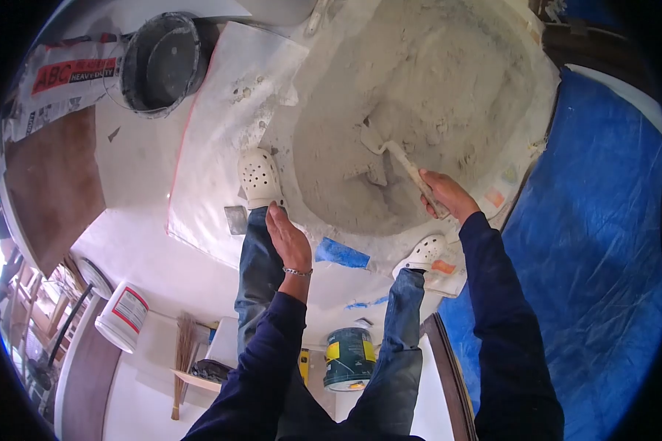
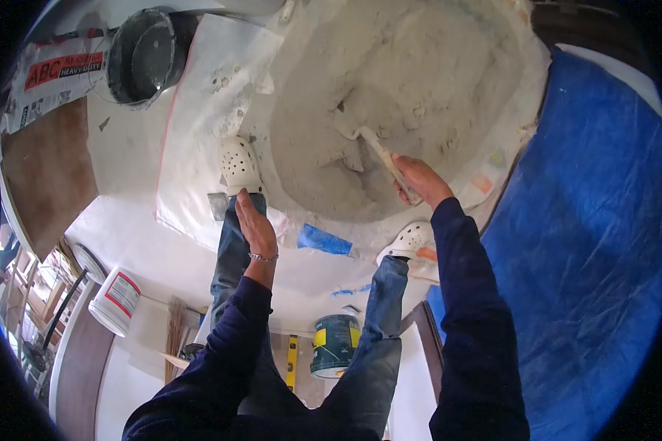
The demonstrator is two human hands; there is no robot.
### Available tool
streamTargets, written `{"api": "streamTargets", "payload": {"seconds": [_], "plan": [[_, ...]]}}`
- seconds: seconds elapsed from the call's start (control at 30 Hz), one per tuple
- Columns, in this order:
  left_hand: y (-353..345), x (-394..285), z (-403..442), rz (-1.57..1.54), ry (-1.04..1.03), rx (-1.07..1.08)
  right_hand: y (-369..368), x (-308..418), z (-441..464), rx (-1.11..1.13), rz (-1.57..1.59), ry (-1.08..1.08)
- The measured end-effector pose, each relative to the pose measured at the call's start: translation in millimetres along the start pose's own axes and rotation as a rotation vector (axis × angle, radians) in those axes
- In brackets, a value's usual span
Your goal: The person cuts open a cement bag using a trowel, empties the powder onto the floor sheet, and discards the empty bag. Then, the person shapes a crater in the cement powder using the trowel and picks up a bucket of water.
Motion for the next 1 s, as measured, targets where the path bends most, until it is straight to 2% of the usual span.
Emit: {"api": "streamTargets", "payload": {"seconds": [0.03,0.1,0.23,0.3,0.47,0.53,0.67,0.87,0.93,1.0], "plan": [[1.4,0.6,0.1,0.003,0.003,-0.002,-1.6,4.8,-3.1,-0.002,-0.095,0.059],[3.5,-1.4,0.7,0.082,-0.067,0.003,-1.6,12.4,-7.9,-0.022,-0.154,0.059],[4.3,2.7,3.0,0.060,-0.052,-0.002,-2.4,28.5,-18.1,-0.022,-0.313,0.101],[4.8,8.0,4.8,0.138,-0.109,-0.016,-7.4,27.9,-19.0,-0.006,-0.317,0.067],[5.0,-5.0,3.1,0.059,-0.029,-0.016,-19.5,25.3,-18.7,0.038,-0.396,0.062],[4.2,-3.1,3.1,0.056,-0.019,-0.012,-21.7,26.1,-18.1,0.044,-0.573,0.083],[3.6,-1.6,5.8,0.016,-0.018,-0.023,-24.4,27.1,-24.6,0.004,-0.659,0.021],[1.5,-6.2,5.9,0.020,-0.030,-0.028,-15.6,17.1,-27.3,0.011,-0.988,0.080],[0.9,-5.2,7.4,0.003,-0.037,-0.024,-7.4,14.6,-23.6,-0.075,-1.256,0.258],[0.5,-4.2,8.5,0.037,-0.061,-0.026,3.3,9.6,-23.2,-0.091,-1.329,0.285]]}}
Point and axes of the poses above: each hand's wrist, its own z-axis towards the middle knuckle, its own y-axis out of the back of the hand, x = y × z, the point moved 5 cm from there along z, towards the middle knuckle, and after that the axes turned 13 degrees about -x, right-handed, at the moved point
